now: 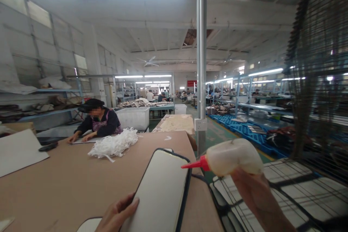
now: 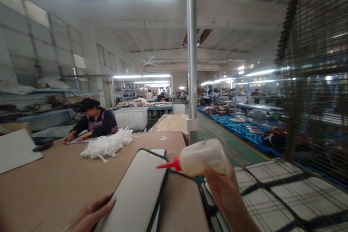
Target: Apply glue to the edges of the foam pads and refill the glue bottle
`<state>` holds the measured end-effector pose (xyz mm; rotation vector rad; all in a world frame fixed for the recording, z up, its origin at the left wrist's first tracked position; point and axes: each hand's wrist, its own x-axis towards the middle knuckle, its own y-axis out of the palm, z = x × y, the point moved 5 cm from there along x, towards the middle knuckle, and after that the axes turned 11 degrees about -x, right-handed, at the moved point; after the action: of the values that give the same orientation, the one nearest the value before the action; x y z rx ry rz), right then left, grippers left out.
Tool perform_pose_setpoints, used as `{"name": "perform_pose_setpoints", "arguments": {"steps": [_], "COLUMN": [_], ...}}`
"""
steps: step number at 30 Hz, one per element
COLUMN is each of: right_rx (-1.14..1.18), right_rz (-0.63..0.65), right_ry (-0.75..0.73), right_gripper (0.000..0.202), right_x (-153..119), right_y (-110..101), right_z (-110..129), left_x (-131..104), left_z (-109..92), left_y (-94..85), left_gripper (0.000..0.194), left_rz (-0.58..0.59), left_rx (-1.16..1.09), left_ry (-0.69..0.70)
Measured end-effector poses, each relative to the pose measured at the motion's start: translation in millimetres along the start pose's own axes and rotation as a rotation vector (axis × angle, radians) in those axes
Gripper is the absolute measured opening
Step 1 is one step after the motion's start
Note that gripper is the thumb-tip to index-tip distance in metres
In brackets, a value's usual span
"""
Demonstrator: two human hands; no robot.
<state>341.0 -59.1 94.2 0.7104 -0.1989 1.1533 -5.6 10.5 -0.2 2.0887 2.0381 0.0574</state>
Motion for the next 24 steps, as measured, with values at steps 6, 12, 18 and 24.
{"name": "perform_pose_setpoints", "arguments": {"steps": [6, 12, 18, 24], "right_rx": [-0.002, 0.034, -0.034, 0.015], "right_rz": [0.089, 0.034, 0.014, -0.047], "right_ry": [0.063, 0.102, 0.136, 0.104], "right_gripper": [0.053, 0.056, 0.050, 0.049], "right_x": [-8.2, 3.2, 6.0, 6.9], "right_y": [21.3, 11.9, 2.9, -7.6], "right_z": [-50.1, -75.4, -83.2, -73.4], "left_x": [16.3, 18.8, 21.2, 30.0], "left_z": [9.2, 14.5, 12.4, 19.0], "left_y": [25.8, 43.1, 47.4, 35.7], "left_gripper": [0.049, 0.047, 0.047, 0.054], "left_rz": [0.077, 0.275, 0.358, 0.258], "left_rx": [-0.036, -0.217, -0.247, -0.196], "left_ry": [0.081, -0.058, -0.066, -0.084]}}
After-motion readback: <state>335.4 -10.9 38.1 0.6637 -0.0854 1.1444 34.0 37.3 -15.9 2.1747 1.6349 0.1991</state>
